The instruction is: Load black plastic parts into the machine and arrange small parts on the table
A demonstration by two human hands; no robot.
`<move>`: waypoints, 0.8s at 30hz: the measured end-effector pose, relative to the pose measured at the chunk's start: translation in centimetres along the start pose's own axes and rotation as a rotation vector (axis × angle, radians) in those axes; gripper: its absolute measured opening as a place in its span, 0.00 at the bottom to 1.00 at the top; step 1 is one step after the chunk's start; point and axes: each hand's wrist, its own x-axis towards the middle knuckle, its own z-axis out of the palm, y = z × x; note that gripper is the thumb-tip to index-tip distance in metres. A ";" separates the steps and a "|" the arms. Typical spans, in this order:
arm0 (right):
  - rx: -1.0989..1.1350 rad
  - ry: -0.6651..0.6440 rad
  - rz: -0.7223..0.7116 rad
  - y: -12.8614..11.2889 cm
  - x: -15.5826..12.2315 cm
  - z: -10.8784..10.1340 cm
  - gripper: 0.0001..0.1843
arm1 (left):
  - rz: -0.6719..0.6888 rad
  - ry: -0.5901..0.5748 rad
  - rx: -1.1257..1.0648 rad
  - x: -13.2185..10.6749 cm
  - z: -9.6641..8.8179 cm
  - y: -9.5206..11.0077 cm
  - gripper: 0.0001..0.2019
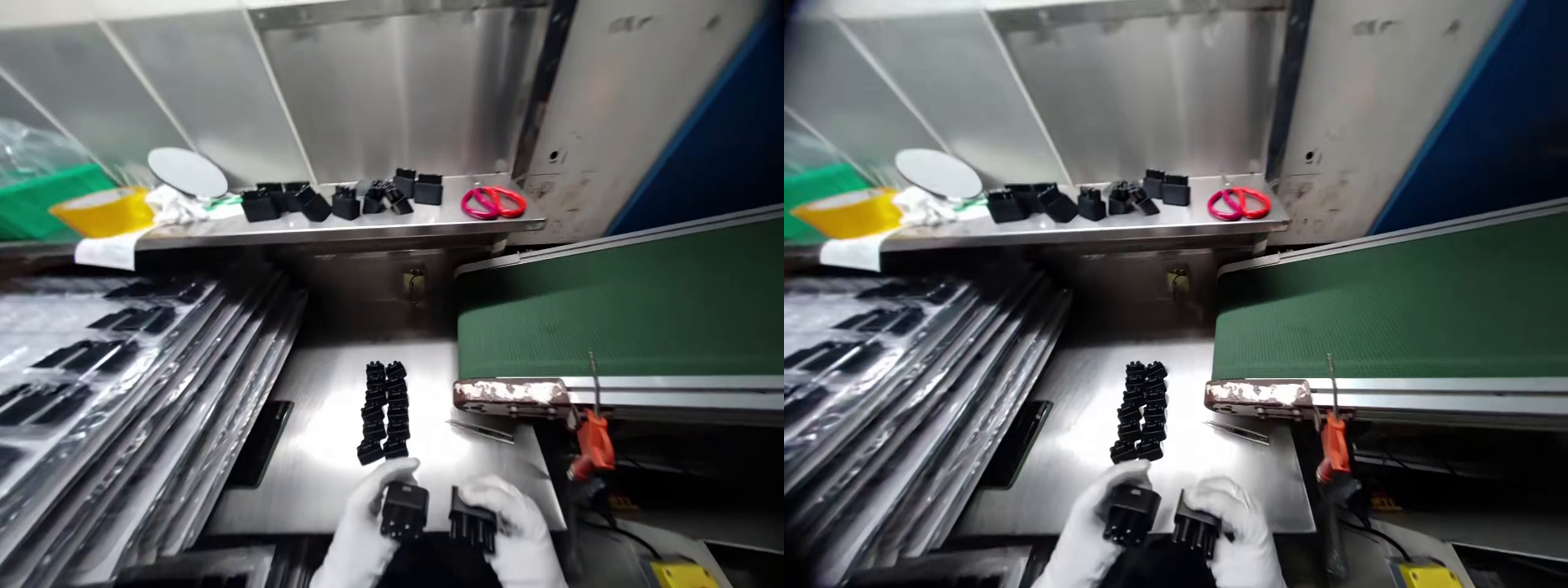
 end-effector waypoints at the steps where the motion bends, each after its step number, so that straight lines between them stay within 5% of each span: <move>1: 0.026 -0.028 -0.065 -0.8 1.3 1.1 0.21 | 0.036 0.039 -0.037 -0.6 -1.0 0.3 0.23; 8: -0.085 -0.196 -0.219 -5.1 3.9 5.2 0.31 | 0.335 0.141 -0.163 -3.2 -2.5 1.2 0.30; 18: -0.067 -0.223 -0.097 -7.0 1.8 5.0 0.38 | 0.758 0.163 0.062 -4.1 -2.8 2.7 0.28; 24: -0.056 -0.200 -0.181 -7.8 1.5 5.3 0.30 | 0.960 0.171 0.267 -4.6 -3.3 2.1 0.38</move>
